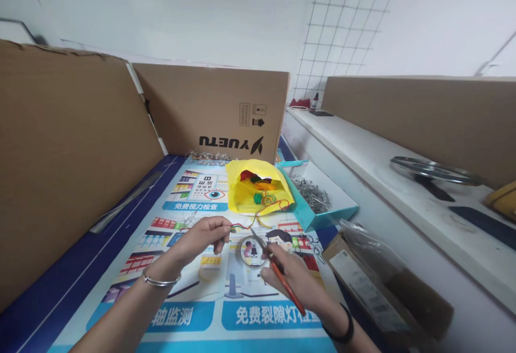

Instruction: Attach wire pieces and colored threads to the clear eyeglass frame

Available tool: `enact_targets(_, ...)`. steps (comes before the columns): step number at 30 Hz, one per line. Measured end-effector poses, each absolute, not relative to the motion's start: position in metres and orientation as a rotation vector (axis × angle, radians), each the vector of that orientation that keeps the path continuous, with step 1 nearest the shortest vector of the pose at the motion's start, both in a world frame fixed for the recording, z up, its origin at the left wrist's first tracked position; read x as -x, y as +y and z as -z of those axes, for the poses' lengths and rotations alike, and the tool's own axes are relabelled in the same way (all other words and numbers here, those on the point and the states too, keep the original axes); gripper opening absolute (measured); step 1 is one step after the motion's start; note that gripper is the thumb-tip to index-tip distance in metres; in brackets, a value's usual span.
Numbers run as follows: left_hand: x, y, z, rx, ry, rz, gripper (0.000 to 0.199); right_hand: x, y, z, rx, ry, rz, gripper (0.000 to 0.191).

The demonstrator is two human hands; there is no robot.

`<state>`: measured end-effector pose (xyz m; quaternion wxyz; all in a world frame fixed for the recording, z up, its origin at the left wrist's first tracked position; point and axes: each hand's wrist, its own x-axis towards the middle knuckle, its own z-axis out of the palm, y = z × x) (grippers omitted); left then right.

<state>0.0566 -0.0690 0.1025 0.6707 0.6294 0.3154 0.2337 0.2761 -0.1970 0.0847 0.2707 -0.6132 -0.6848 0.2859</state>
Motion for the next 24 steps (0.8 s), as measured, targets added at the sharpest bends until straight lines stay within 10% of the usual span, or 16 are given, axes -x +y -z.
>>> enact_targets(7,-0.055,-0.069,-0.105,-1.444,0.695,-0.531,0.029,-0.238,-0.192,-0.091,1.361,-1.618,-1.422,0.029)
enact_targets(24,-0.065,-0.075,-0.095,-1.511,0.739,-0.417,0.027,-0.23,-0.168,-0.06,1.238,-1.734,-0.92,0.02)
